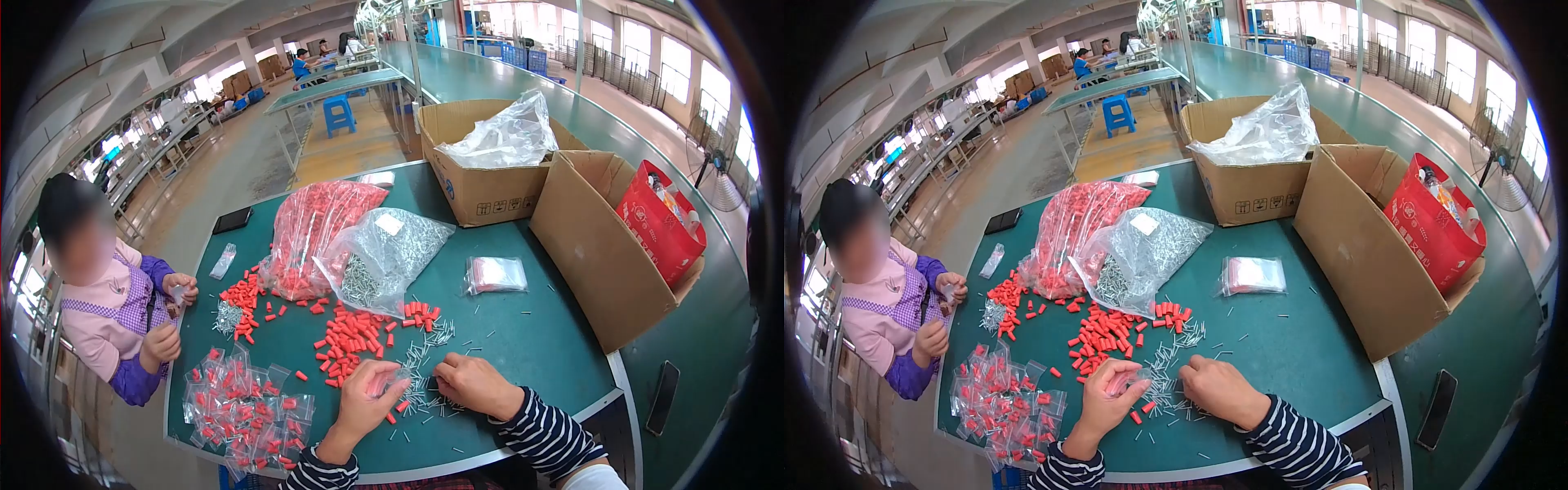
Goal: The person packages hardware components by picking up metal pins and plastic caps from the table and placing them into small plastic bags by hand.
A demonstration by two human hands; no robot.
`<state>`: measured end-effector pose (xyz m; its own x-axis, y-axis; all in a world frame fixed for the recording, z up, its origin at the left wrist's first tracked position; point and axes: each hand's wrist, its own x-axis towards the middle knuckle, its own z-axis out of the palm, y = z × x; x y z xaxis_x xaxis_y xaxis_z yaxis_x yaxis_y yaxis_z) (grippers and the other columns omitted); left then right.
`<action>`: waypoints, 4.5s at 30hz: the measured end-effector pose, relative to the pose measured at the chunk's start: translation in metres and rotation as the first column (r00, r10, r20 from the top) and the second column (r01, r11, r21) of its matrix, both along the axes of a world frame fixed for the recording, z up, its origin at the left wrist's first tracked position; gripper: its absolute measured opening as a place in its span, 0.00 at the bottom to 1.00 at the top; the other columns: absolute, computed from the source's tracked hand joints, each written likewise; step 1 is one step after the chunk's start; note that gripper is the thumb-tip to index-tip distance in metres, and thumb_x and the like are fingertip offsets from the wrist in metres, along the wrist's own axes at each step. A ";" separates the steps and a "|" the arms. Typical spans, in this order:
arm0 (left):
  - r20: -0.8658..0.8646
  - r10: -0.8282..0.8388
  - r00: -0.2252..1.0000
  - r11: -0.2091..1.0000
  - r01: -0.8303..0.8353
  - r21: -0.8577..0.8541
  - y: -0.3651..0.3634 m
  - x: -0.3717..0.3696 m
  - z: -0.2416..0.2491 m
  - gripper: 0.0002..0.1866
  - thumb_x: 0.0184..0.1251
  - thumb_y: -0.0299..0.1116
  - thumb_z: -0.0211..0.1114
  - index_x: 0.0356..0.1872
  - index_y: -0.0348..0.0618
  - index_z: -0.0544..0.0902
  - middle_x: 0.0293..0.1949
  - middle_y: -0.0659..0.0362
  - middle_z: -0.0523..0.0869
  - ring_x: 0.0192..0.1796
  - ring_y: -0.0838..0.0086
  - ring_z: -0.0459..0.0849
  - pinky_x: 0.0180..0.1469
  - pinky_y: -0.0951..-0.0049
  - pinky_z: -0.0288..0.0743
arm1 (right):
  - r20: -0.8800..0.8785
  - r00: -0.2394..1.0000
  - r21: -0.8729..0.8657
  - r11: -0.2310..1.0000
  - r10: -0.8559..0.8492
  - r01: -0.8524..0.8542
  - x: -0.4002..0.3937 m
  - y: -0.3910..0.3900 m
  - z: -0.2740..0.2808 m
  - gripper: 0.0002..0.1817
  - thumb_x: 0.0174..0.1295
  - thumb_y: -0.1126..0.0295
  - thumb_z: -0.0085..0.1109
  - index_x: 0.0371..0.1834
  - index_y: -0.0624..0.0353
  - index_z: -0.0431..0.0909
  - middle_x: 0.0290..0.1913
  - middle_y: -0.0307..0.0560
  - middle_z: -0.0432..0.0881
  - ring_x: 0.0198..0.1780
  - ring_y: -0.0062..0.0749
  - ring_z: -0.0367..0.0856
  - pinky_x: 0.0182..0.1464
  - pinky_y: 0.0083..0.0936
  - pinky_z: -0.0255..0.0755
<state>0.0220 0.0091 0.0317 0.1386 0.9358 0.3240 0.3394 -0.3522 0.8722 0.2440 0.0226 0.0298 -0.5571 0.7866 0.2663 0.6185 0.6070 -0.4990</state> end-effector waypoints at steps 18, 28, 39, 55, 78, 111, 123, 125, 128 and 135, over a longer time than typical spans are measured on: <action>0.091 0.063 0.994 0.998 -0.065 0.017 0.002 -0.006 -0.009 0.16 0.55 0.23 0.75 0.44 0.36 0.81 0.41 0.61 0.79 0.40 0.82 0.80 0.41 0.80 0.76 | -0.064 0.991 -0.038 0.992 0.120 -0.123 -0.007 -0.006 0.020 0.35 0.51 0.41 0.67 0.53 0.57 0.79 0.51 0.53 0.76 0.47 0.48 0.80 0.44 0.37 0.77; -0.017 0.090 0.996 0.992 -0.088 0.087 0.002 -0.004 0.001 0.14 0.56 0.25 0.75 0.42 0.35 0.81 0.38 0.60 0.79 0.39 0.80 0.80 0.41 0.79 0.76 | 0.009 0.998 0.056 0.996 0.069 -0.069 -0.010 -0.003 -0.002 0.11 0.59 0.66 0.60 0.42 0.59 0.78 0.39 0.48 0.74 0.39 0.42 0.79 0.37 0.36 0.76; 0.021 0.086 0.996 0.995 -0.087 0.046 0.001 -0.003 0.001 0.14 0.56 0.25 0.75 0.42 0.35 0.81 0.37 0.59 0.80 0.39 0.79 0.81 0.42 0.79 0.76 | -0.075 0.996 0.063 0.997 -0.047 0.052 -0.006 0.001 0.004 0.09 0.56 0.71 0.61 0.37 0.61 0.75 0.33 0.50 0.76 0.31 0.45 0.80 0.33 0.38 0.76; 0.034 0.029 0.999 0.998 -0.031 0.050 0.000 -0.004 -0.002 0.18 0.53 0.25 0.77 0.44 0.35 0.80 0.38 0.61 0.78 0.39 0.80 0.79 0.43 0.79 0.75 | -0.417 0.902 -0.164 0.986 -0.107 0.041 -0.006 0.005 0.010 0.08 0.61 0.74 0.63 0.40 0.65 0.78 0.32 0.47 0.79 0.30 0.33 0.80 0.32 0.26 0.74; 0.046 -0.095 0.994 0.995 0.093 0.045 0.000 -0.002 0.001 0.23 0.49 0.22 0.78 0.48 0.35 0.79 0.41 0.60 0.77 0.41 0.80 0.77 0.43 0.80 0.73 | -0.687 0.421 -0.726 0.550 -0.592 -0.412 0.002 0.015 0.012 0.08 0.69 0.69 0.58 0.45 0.63 0.77 0.35 0.41 0.82 0.33 0.20 0.81 0.31 0.15 0.72; -0.119 -0.029 0.992 0.989 0.046 0.142 -0.003 0.012 0.001 0.23 0.43 0.29 0.81 0.42 0.39 0.81 0.38 0.55 0.83 0.40 0.66 0.83 0.42 0.71 0.77 | -0.408 0.870 -0.077 0.960 -0.277 0.270 0.000 0.046 0.004 0.11 0.60 0.72 0.64 0.45 0.62 0.82 0.38 0.49 0.80 0.31 0.29 0.77 0.34 0.23 0.72; -0.050 0.037 0.998 0.983 -0.027 0.184 0.000 0.003 0.004 0.23 0.45 0.31 0.80 0.43 0.38 0.81 0.37 0.56 0.81 0.38 0.67 0.81 0.41 0.71 0.75 | -0.038 0.982 0.093 0.978 -0.184 0.186 -0.034 0.081 -0.002 0.08 0.58 0.73 0.62 0.40 0.56 0.83 0.41 0.53 0.80 0.41 0.50 0.82 0.42 0.40 0.76; -0.042 0.035 0.998 0.982 -0.027 0.185 0.000 0.003 0.004 0.23 0.45 0.31 0.80 0.43 0.38 0.81 0.36 0.56 0.81 0.38 0.68 0.81 0.41 0.71 0.75 | -0.079 0.986 0.101 0.983 -0.146 0.154 -0.032 0.078 0.001 0.08 0.59 0.74 0.61 0.41 0.57 0.83 0.39 0.53 0.81 0.39 0.50 0.82 0.42 0.38 0.76; -0.050 0.030 0.998 0.981 -0.019 0.195 0.000 0.004 0.003 0.23 0.45 0.31 0.80 0.43 0.39 0.81 0.36 0.57 0.81 0.37 0.69 0.80 0.41 0.72 0.75 | -0.160 0.979 0.062 0.989 -0.126 0.138 -0.029 0.071 0.012 0.08 0.58 0.76 0.62 0.41 0.58 0.84 0.36 0.52 0.82 0.35 0.46 0.83 0.39 0.33 0.76; -0.035 0.036 0.999 0.985 -0.030 0.171 0.000 0.003 -0.003 0.23 0.46 0.30 0.80 0.44 0.39 0.81 0.36 0.57 0.80 0.38 0.70 0.80 0.42 0.73 0.75 | -0.550 0.796 -0.494 0.867 -0.253 -0.066 -0.026 0.044 0.040 0.10 0.59 0.79 0.64 0.44 0.64 0.82 0.39 0.43 0.86 0.37 0.22 0.84 0.38 0.20 0.77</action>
